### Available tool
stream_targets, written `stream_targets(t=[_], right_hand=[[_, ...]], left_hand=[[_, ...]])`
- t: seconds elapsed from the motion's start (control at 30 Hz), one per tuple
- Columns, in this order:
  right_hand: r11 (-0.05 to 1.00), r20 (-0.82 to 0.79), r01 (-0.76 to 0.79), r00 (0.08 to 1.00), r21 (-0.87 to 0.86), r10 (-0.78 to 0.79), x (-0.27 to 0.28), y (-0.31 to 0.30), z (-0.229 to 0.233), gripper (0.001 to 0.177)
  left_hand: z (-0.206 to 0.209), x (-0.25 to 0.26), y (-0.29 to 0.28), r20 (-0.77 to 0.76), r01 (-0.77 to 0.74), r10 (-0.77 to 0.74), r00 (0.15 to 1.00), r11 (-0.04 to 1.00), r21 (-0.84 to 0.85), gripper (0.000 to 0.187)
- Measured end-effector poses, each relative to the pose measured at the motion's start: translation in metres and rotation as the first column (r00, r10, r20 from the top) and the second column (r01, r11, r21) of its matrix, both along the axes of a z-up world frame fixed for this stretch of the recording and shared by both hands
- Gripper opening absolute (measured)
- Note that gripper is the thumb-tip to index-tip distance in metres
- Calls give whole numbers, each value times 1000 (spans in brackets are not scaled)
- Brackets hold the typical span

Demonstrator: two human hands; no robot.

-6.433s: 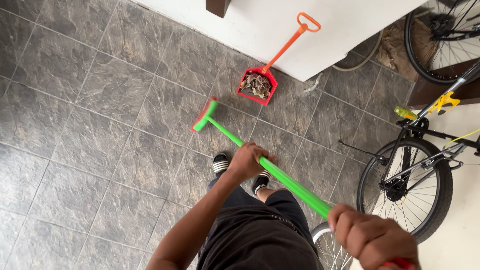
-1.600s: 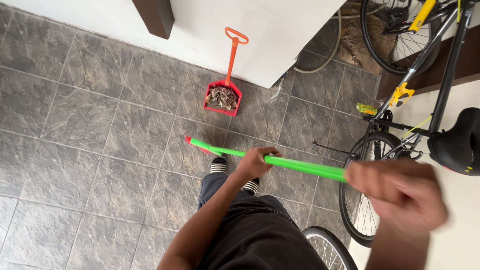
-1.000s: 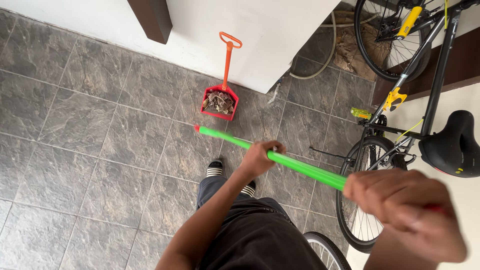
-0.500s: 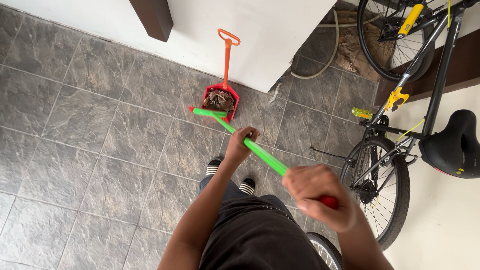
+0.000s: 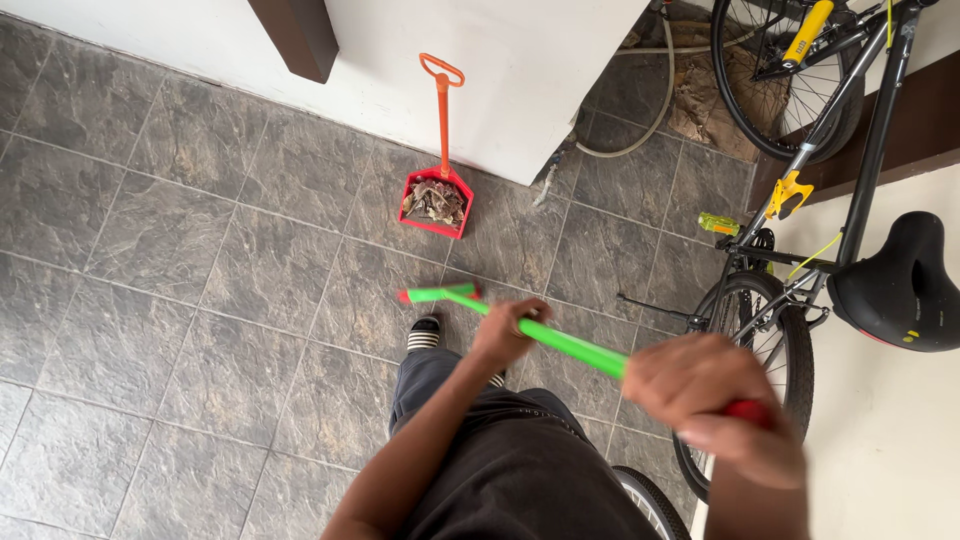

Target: The person sweeps a tiled floor using a broom, pushing debris and dirt toward a red dustpan.

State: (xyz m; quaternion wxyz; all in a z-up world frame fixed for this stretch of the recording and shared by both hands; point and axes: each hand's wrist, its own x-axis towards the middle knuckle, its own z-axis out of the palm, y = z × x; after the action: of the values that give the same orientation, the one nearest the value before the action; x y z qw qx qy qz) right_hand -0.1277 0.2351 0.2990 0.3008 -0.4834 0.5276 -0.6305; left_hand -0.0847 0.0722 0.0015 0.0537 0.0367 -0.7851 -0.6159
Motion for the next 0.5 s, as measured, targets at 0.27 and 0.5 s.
stream_targets(t=[0.27,0.5], right_hand=[[997,-124,-45,991,68,53,28,-12,-16,15],[996,-19,-22,1000,86,24,11,30,68,24]], left_hand=[[-20,-19,-29,-134,-306,291,947,946,-107,7],[44,-3,22,111,17,-16,994,1000,-4,6]])
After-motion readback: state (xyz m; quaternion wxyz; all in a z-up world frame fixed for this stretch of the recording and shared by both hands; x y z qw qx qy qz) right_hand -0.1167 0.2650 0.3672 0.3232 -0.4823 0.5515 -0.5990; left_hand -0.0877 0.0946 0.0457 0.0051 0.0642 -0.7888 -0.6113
